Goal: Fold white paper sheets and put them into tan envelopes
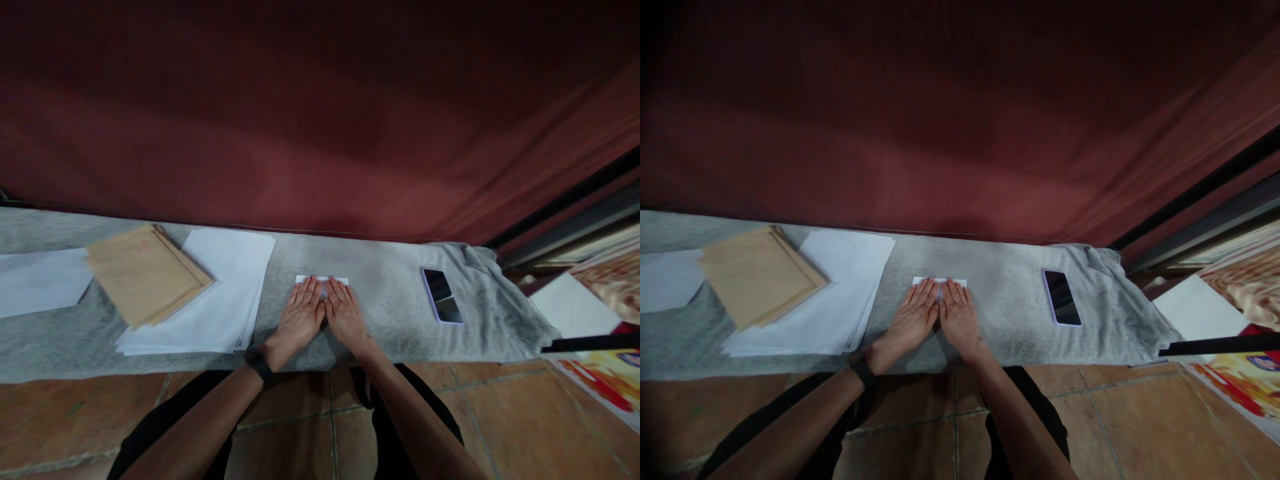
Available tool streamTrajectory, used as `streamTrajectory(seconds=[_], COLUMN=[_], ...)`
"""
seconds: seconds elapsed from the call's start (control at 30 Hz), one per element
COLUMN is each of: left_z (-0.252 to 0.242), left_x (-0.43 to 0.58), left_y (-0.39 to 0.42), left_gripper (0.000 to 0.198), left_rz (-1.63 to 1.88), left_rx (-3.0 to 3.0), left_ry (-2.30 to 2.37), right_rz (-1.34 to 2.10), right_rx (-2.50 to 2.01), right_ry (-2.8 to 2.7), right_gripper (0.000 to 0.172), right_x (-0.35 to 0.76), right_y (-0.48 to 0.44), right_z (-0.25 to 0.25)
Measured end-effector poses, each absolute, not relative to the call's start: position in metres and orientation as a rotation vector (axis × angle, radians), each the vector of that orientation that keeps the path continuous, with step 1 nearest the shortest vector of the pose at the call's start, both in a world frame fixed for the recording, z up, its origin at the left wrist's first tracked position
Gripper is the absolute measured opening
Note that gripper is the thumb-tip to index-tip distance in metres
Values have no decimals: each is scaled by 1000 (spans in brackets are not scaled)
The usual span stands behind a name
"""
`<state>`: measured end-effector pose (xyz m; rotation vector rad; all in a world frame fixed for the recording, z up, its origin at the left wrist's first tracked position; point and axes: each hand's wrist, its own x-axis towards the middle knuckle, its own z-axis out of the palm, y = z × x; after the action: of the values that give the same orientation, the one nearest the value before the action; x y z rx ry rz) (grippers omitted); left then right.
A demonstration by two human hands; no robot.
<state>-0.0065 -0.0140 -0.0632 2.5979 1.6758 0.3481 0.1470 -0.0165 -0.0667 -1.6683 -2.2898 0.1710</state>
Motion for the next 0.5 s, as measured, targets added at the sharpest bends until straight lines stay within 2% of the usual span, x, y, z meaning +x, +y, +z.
streamTrajectory(seconds=[0.5], left_z=[-67], left_x=[-19], left_y=[-6], left_gripper=[66], left_rz=[259], left_rx=[2444], left_ry=[1938], right_rz=[-11], right_rx=[-1818], right_ry=[-2222], right_gripper=[60], right_x=[167], right_y=[-19], right_z=[-76])
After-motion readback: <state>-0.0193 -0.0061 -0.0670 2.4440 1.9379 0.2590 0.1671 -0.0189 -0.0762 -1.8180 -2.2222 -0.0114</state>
